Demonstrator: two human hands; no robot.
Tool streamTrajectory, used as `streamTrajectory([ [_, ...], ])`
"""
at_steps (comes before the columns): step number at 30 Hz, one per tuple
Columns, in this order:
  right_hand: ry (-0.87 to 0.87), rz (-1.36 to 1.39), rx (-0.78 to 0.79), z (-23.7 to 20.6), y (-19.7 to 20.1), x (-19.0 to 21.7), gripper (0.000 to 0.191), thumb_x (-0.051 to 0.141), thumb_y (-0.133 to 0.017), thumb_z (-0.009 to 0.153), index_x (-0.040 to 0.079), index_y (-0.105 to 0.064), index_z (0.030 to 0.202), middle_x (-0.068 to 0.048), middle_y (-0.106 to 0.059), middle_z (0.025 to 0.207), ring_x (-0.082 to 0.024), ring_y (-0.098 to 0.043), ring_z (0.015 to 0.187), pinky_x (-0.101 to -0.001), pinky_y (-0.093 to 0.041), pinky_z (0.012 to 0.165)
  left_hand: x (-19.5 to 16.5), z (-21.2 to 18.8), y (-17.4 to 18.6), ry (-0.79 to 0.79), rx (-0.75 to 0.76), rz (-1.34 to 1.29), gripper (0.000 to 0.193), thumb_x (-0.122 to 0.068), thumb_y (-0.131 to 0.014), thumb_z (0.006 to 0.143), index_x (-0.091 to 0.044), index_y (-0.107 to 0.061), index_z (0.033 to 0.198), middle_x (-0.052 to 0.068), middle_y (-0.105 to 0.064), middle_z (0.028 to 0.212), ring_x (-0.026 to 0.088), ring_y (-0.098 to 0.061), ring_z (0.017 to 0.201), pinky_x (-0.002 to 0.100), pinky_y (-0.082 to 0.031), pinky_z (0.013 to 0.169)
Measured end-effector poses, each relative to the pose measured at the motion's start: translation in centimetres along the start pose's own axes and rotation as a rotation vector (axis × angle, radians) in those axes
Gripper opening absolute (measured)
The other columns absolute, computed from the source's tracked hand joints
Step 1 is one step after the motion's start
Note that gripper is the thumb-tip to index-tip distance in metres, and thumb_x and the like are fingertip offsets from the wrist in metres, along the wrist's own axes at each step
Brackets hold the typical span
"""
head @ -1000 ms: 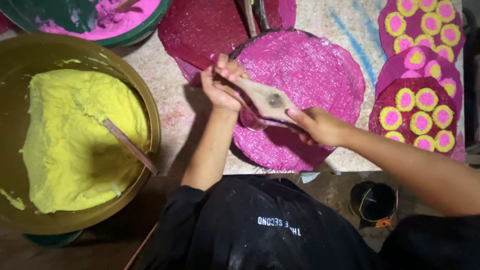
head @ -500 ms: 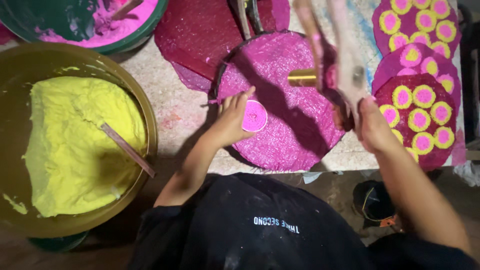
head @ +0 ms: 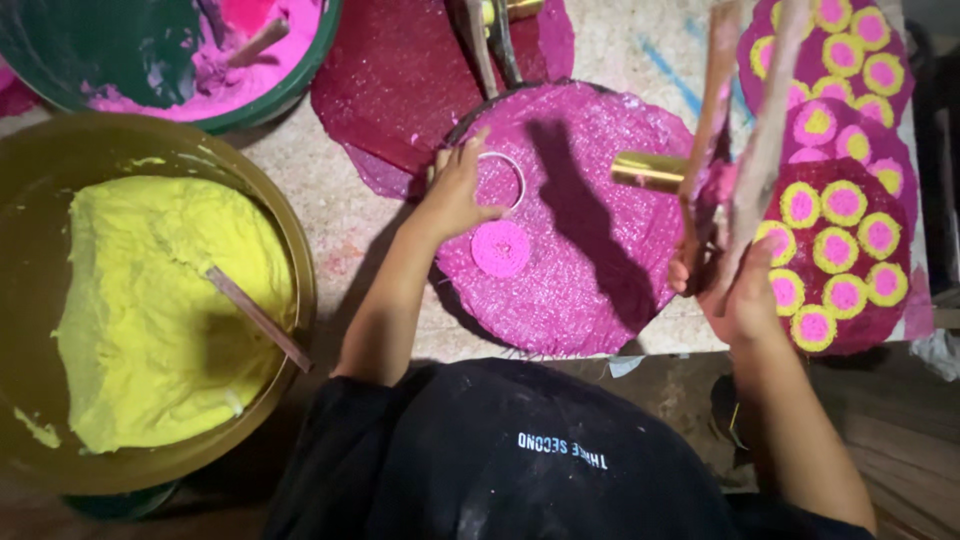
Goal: The person scoops yellow paste into a wooden mold, presses it onto a pink glittery sheet, and uses a metal ring to cut out circular shapes. They repeat this process to create multiple yellow circles, then scoop pink paste and press it into the center of each yellow circle.
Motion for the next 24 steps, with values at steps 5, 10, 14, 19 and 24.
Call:
streamTrajectory([
  [5, -0.046, -0.118, 0.064, 2.1, 0.0, -2.1, 0.085, 0.081, -0.028, 0.098, 0.005, -0.056, 0.123, -0.007, -0.057, 0.093, -0.021, -0.057, 0.084, -0.0380, -0.048, 0.074, 0.3, 0.6, 0.3, -0.065, -0.118, -0.019, 0.092, -0.052, -0.071, 0.096, -0.007, -0.023, 0.161, 0.022, -0.035, 0.164, 0.041, -0.028, 0.151, 0.059, -0.018, 0.121],
  [10, -0.318, -0.405, 0.419, 6.6, -3.8, -1.5, 0.073, 0.064, -0.023, 0.107, 0.002, -0.061, 0.109, -0.008, -0.064, 0.081, -0.019, -0.063, 0.072, -0.0342, -0.055, 0.069, -2.6, 3.0, 0.9, -0.224, 0.033, -1.583, 0.078, -0.052, -0.062, 0.102, -0.005, -0.037, 0.159, 0.019, -0.044, 0.163, 0.030, -0.039, 0.153, 0.045, -0.026, 0.131],
  [14, -0.624, -0.575, 0.613, 10.3, -8.3, 1.2, 0.076, 0.067, -0.022, 0.100, 0.004, -0.064, 0.105, -0.008, -0.065, 0.074, -0.020, -0.064, 0.066, -0.0353, -0.052, 0.060, -3.8, 4.3, 2.1, -0.376, -0.016, -2.138, 0.044, -0.054, -0.052, 0.110, -0.011, -0.056, 0.120, 0.006, -0.062, 0.109, 0.023, -0.060, 0.106, 0.043, -0.046, 0.112],
  [19, -0.427, -1.075, 0.413, 13.6, -13.0, 3.9, 0.085, 0.071, -0.026, 0.099, 0.000, -0.069, 0.084, -0.010, -0.067, 0.070, -0.022, -0.067, 0.064, -0.0375, -0.056, 0.064, -1.1, 5.0, 4.4, -0.285, -0.238, -2.307, 0.051, -0.063, -0.043, 0.102, -0.016, -0.050, 0.083, -0.003, -0.047, 0.071, 0.015, -0.049, 0.070, 0.034, -0.046, 0.082],
  [24, -0.279, -1.197, 0.430, 13.6, -16.0, 3.3, 0.085, 0.071, -0.026, 0.098, 0.000, -0.070, 0.081, -0.013, -0.067, 0.064, -0.024, -0.069, 0.063, -0.0400, -0.054, 0.067, 1.5, 4.7, 5.1, -0.373, -0.266, -2.249, 0.051, -0.064, -0.043, 0.102, -0.018, -0.047, 0.080, -0.006, -0.043, 0.067, 0.012, -0.045, 0.066, 0.033, -0.044, 0.077],
])
Point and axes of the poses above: each hand's wrist, its own z-axis towards the middle knuckle, its own y-axis out of the back of the hand, x = y × z, the point moved 3 cm from there along z, towards the middle knuckle
